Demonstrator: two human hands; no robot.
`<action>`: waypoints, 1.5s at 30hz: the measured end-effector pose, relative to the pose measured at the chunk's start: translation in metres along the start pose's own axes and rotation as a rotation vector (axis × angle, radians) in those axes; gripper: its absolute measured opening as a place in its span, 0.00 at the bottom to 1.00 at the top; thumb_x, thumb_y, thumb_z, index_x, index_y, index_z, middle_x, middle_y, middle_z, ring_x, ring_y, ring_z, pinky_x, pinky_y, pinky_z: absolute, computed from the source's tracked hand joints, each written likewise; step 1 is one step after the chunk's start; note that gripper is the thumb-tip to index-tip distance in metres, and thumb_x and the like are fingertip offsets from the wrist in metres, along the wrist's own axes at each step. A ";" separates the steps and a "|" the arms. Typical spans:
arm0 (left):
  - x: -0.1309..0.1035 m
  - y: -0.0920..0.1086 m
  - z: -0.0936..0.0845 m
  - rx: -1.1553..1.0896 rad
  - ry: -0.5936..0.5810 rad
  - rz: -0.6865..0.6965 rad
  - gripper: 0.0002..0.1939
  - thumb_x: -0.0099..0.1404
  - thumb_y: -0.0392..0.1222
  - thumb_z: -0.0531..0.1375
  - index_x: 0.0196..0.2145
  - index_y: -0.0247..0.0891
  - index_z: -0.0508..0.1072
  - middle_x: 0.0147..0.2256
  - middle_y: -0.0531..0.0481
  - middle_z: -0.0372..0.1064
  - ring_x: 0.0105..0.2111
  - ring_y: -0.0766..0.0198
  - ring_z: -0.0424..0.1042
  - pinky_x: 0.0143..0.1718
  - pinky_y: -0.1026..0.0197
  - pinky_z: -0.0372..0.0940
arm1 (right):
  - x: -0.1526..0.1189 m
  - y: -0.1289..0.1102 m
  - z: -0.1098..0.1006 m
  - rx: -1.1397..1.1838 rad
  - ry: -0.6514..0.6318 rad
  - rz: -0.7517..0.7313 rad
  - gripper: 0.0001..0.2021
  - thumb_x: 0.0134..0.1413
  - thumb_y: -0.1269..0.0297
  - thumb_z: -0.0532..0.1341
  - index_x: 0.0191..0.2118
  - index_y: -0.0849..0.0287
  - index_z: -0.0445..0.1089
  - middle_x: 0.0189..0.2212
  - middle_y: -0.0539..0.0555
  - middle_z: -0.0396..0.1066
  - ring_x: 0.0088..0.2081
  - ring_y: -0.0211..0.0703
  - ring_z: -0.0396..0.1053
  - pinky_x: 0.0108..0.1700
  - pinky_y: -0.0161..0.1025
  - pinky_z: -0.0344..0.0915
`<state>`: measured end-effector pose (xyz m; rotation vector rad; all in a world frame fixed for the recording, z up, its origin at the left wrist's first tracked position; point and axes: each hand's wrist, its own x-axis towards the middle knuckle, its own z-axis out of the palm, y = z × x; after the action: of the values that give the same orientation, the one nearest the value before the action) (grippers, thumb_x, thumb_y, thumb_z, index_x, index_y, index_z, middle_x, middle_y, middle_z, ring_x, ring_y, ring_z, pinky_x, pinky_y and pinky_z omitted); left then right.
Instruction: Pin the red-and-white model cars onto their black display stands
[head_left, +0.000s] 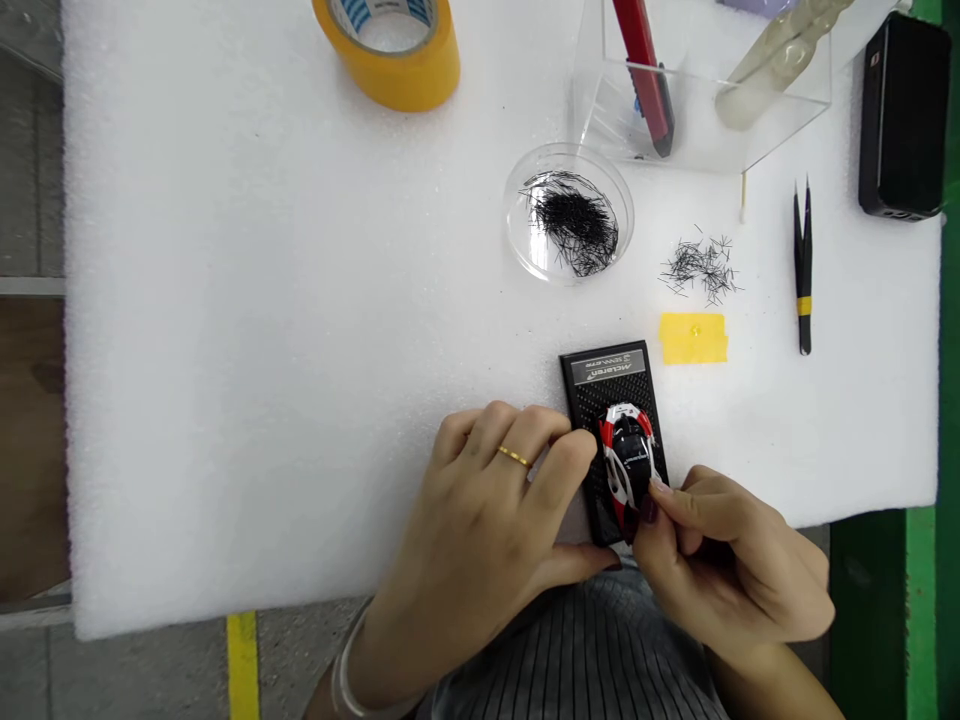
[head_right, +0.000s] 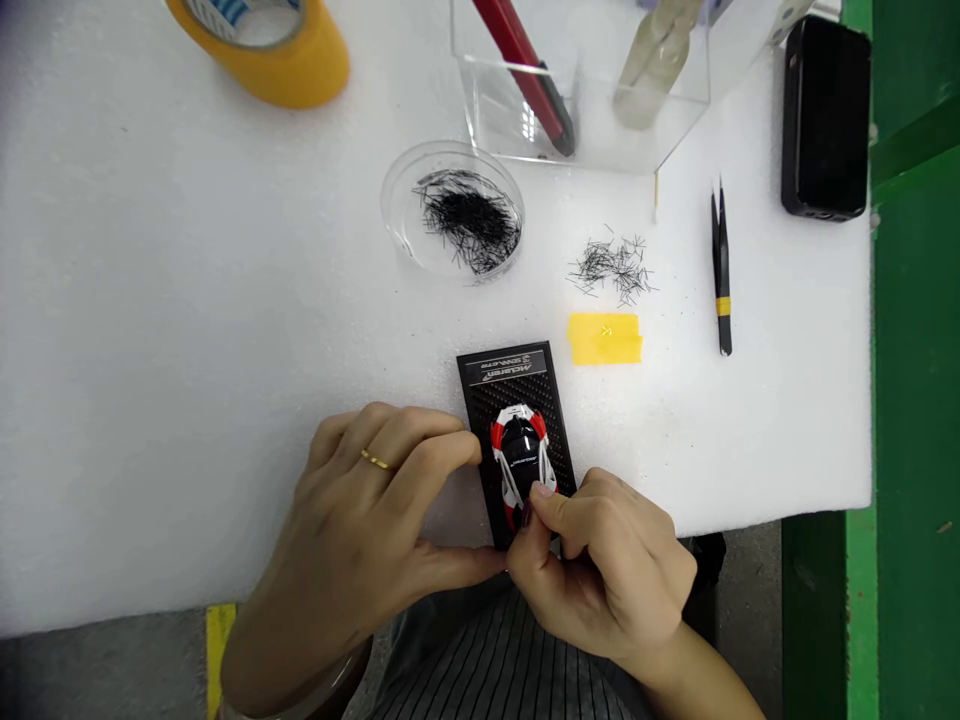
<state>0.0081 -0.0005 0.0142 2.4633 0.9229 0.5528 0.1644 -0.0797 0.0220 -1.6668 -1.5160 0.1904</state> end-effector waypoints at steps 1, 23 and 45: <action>0.000 0.000 0.000 0.001 0.007 0.001 0.31 0.50 0.53 0.76 0.43 0.37 0.67 0.39 0.50 0.70 0.37 0.57 0.65 0.40 0.53 0.56 | 0.000 0.000 0.000 0.007 0.002 -0.011 0.14 0.48 0.87 0.62 0.35 0.59 0.70 0.19 0.42 0.55 0.18 0.30 0.54 0.16 0.33 0.55; -0.001 -0.002 -0.001 -0.013 0.008 0.009 0.28 0.56 0.59 0.71 0.43 0.36 0.68 0.39 0.48 0.70 0.37 0.55 0.66 0.40 0.52 0.56 | 0.000 0.002 -0.002 0.105 -0.026 -0.020 0.17 0.46 0.89 0.62 0.38 0.63 0.72 0.21 0.44 0.58 0.19 0.31 0.56 0.18 0.35 0.55; 0.003 0.015 0.008 -0.144 0.527 -0.036 0.34 0.65 0.70 0.56 0.44 0.33 0.75 0.27 0.51 0.69 0.25 0.67 0.68 0.27 0.62 0.65 | 0.026 0.029 -0.029 0.323 -0.040 0.092 0.08 0.61 0.71 0.62 0.39 0.53 0.79 0.20 0.47 0.66 0.19 0.34 0.58 0.19 0.36 0.50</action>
<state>0.0215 -0.0111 0.0165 2.2001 1.0706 1.2467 0.2103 -0.0677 0.0320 -1.4805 -1.3558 0.4940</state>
